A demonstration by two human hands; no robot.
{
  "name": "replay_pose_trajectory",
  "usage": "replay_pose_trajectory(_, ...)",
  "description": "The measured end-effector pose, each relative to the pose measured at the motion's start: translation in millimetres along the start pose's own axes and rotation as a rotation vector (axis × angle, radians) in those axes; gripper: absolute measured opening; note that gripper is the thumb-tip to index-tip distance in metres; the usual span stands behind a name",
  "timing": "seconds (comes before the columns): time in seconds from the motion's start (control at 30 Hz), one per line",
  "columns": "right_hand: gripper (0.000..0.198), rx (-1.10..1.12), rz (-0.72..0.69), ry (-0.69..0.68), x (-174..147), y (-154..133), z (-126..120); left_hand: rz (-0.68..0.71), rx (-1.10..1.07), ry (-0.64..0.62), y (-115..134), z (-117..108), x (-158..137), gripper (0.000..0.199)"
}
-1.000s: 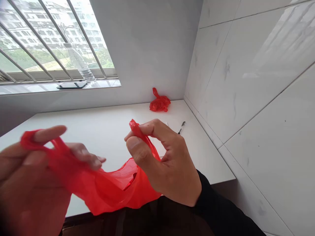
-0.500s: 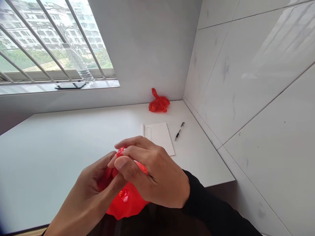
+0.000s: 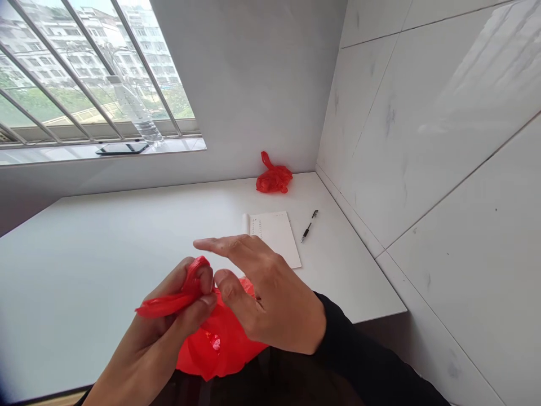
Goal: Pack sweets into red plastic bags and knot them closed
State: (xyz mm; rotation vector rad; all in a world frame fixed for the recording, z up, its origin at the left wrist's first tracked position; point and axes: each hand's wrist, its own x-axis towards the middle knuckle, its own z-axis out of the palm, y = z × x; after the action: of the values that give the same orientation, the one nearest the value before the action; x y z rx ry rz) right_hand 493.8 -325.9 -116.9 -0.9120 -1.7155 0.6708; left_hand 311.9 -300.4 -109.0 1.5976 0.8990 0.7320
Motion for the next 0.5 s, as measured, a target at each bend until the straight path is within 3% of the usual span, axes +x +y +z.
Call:
replay_pose_trajectory(0.1,0.027,0.044,0.060,-0.008,1,5,1,-0.005,-0.078,-0.023,0,-3,-5,0.022)
replay_pose_trajectory(0.2,0.010,0.040,0.119,0.048,2,7,1,-0.122,-0.178,0.024,1,-4,-8,0.020)
replay_pose_trajectory(0.33,0.011,0.054,0.175,0.099,-1,5,2,-0.330,-0.280,0.166,3,-5,-4,0.042)
replay_pose_trajectory(0.5,0.023,0.086,0.112,0.004,-11,3,10,-0.281,-0.337,0.092,-6,-18,2,0.028)
